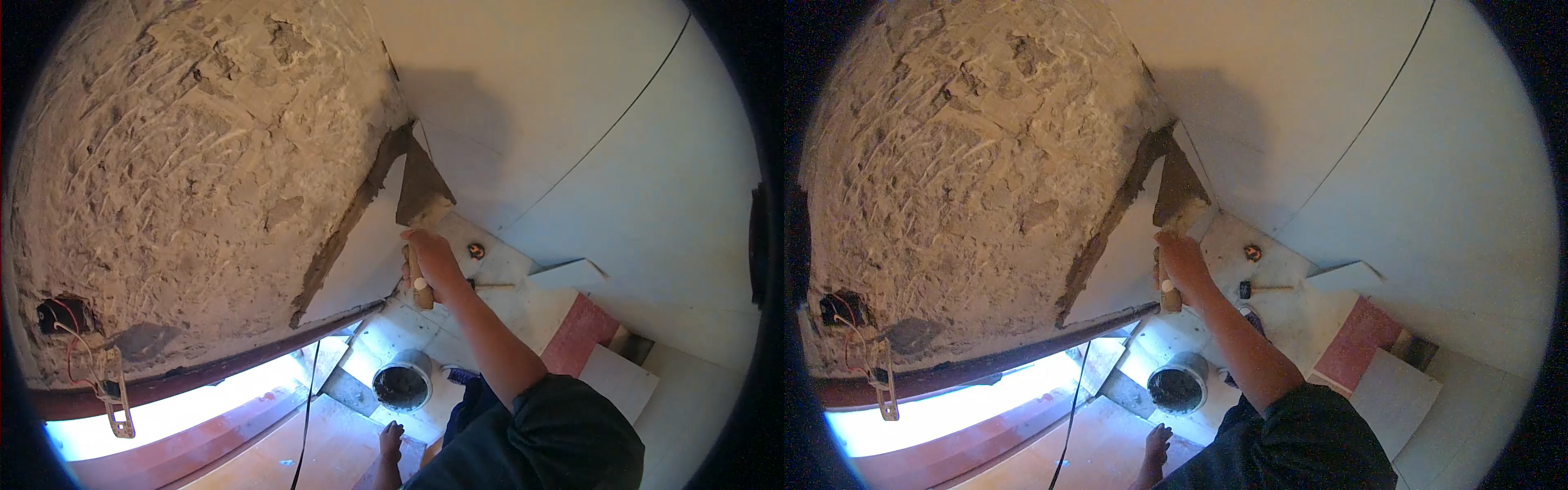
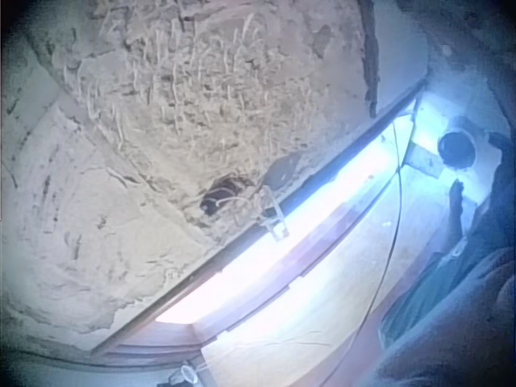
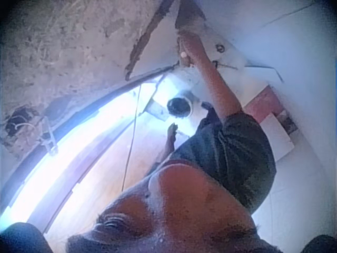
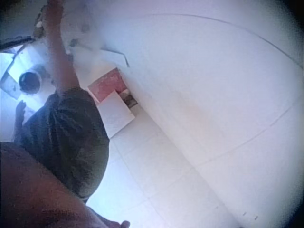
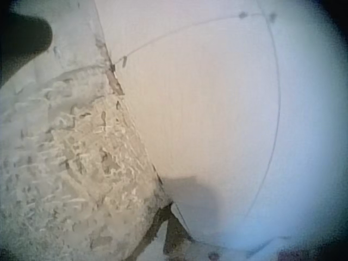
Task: The person applies plaster to a ceiling and wall corner by hand and with a trowel, then uses a sanding block to smooth the surface.
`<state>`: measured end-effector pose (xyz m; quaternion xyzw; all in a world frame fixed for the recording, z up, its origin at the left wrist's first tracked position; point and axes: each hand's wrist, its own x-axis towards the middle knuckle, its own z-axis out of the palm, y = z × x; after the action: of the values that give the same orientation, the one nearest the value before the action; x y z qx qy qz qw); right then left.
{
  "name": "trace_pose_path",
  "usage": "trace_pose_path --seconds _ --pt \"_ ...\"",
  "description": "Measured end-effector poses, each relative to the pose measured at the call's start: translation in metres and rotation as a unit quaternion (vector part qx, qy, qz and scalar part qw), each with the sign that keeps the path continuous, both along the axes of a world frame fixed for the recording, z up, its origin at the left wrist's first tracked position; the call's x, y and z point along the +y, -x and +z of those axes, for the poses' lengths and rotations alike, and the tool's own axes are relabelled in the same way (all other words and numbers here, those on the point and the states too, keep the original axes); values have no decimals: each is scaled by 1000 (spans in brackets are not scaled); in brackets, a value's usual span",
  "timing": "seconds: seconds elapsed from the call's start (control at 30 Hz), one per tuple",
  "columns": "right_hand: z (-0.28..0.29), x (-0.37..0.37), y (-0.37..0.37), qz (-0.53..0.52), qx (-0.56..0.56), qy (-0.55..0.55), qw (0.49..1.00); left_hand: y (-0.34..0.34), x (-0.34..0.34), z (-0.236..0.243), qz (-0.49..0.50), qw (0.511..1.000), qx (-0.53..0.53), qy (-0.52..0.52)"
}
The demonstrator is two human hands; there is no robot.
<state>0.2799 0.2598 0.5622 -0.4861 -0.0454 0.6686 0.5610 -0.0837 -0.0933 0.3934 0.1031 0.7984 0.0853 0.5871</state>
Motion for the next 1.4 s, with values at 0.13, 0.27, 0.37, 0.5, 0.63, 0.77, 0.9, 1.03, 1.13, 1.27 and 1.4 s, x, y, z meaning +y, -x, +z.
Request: trace_pose_path --seconds 0.13,0.27,0.37,0.5,0.63,0.77,0.9,1.03,1.13,1.27,1.4 --pt "-35 10 -10 54 -113 -38 991 0 -2 3 4 1000 -6 -8" --pt "-47 22 -29 55 -105 -20 993 -2 -8 5 11 1000 0 10" --pt "-50 24 -35 49 -85 -59 993 4 -15 3 22 1000 -9 5" --pt "-35 15 -40 65 -132 -17 989 1 -11 4 18 1000 -11 5" --pt "-20 3 -40 65 -94 -11 993 -6 -3 5 -1 1000 -3 -1" --pt "-27 13 -39 71 -108 -19 991 1 -8 0 23 999 -16 -25" --pt "-51 32 -57 47 -30 -41 998 -2 -7 5 16 1000 -5 -3" --pt "-59 19 -68 71 28 -72 994 -1 -8 6 3 1000 4 7" --pt "-35 0 -65 78 15 -42 996 1 -8 7 12 1000 12 18" --pt "-32 -22 -45 82 -12 -50 995 3 -7 3 20 999 -14 24" --pt "-79 -27 -30 58 -169 -110 978 -6 -7 2 11 1000 9 12"
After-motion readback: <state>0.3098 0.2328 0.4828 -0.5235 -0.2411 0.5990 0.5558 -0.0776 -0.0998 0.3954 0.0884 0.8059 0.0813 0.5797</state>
